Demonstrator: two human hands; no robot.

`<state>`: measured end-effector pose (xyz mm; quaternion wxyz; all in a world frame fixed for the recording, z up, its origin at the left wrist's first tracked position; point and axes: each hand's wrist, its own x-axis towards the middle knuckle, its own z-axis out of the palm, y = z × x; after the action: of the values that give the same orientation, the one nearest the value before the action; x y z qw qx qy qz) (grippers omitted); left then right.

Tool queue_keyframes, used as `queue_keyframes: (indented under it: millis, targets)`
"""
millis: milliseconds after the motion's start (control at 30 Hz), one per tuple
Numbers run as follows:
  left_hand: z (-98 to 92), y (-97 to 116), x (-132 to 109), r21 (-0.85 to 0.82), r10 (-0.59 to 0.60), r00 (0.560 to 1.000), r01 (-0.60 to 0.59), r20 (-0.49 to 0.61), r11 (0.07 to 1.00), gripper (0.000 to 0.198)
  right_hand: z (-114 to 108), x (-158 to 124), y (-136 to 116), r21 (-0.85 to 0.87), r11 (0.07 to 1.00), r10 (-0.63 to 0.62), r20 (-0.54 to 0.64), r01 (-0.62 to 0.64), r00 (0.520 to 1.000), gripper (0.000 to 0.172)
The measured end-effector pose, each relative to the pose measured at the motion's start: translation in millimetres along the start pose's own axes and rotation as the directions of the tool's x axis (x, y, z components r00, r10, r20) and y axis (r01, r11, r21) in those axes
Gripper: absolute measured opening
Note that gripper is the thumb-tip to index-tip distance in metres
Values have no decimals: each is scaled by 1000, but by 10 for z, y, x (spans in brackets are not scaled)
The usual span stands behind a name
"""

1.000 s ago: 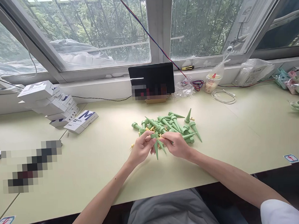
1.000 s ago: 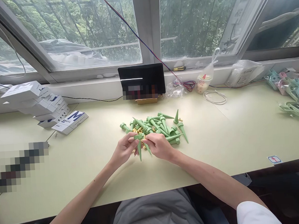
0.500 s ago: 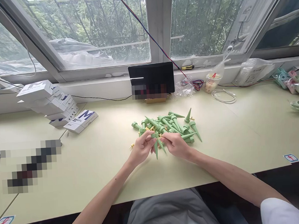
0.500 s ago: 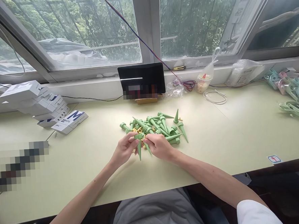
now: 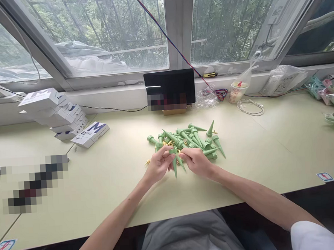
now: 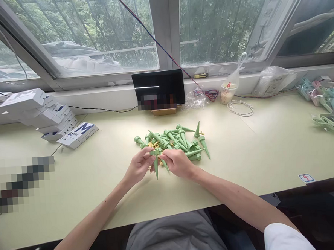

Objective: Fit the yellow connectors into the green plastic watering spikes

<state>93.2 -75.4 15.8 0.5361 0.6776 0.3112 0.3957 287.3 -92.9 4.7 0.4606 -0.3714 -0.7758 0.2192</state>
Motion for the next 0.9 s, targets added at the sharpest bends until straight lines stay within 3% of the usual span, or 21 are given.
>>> queue_keyframes:
  millis: [200,400,600,900]
  targets:
    - [31,114,16,-110,-56,998,56,6,992,25,10,8,-23,-9,1000,-8,-50,7,999,36]
    - [33,146,36,-176,-113,993,105,-34,979,27,15,15,-22,-72,997,-29,-194,16,981,15]
    - [4,72,48,-289,-145,989,127,-40,949,25,4,27,-16,-86,991,-118,-146,107,982,15]
    - [15,94,23,-203,-99,995,92,-24,975,29,3,27,-13,-81,989,-135,-143,124,980,15]
